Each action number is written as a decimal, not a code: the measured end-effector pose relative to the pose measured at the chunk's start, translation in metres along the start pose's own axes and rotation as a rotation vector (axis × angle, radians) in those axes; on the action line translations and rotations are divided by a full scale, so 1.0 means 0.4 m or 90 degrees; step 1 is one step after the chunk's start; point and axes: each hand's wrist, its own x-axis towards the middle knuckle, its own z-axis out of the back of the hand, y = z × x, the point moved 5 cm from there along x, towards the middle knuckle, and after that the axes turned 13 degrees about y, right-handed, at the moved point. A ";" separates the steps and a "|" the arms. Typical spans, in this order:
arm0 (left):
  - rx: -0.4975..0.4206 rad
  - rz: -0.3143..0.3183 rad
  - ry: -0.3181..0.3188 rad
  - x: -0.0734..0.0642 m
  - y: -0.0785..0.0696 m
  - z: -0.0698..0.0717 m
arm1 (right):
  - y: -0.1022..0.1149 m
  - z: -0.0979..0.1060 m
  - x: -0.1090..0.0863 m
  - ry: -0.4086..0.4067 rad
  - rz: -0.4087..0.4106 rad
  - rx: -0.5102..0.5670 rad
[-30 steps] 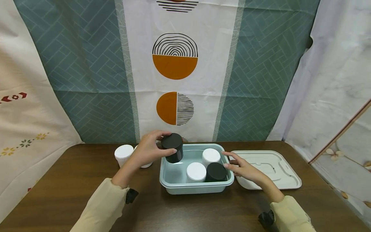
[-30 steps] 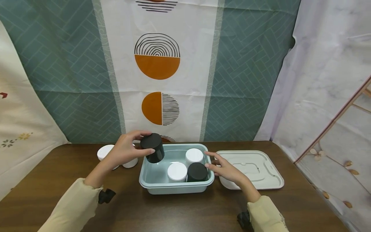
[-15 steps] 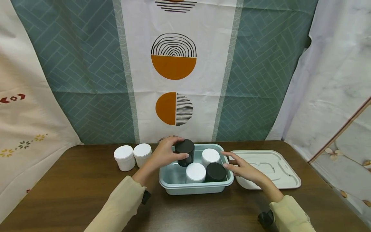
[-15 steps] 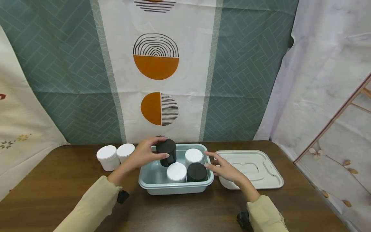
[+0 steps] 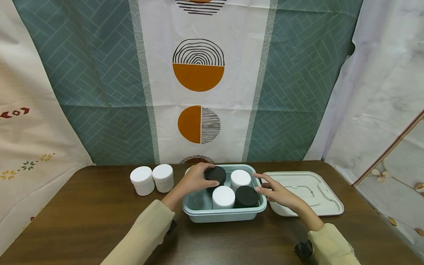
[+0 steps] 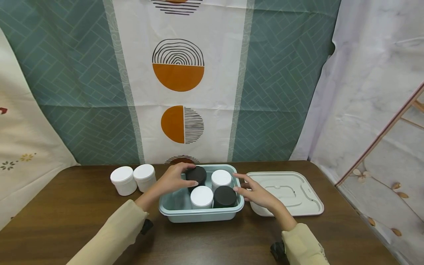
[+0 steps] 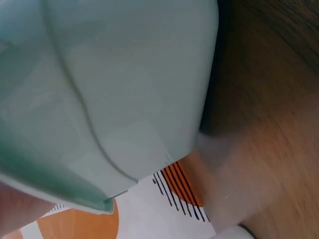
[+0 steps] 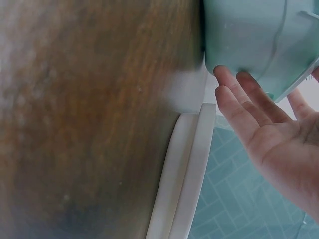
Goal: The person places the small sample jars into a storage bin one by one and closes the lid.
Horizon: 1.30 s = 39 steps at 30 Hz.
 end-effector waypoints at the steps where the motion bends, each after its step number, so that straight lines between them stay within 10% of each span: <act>1: -0.006 0.002 0.003 0.003 0.002 -0.002 | -0.001 0.000 0.000 0.000 -0.001 -0.001; 26: -0.069 0.061 0.075 0.020 0.013 -0.024 | -0.003 -0.005 0.004 0.003 0.007 0.011; 39: 0.001 0.021 0.002 -0.030 -0.003 0.010 | -0.002 -0.001 -0.001 -0.002 -0.001 -0.001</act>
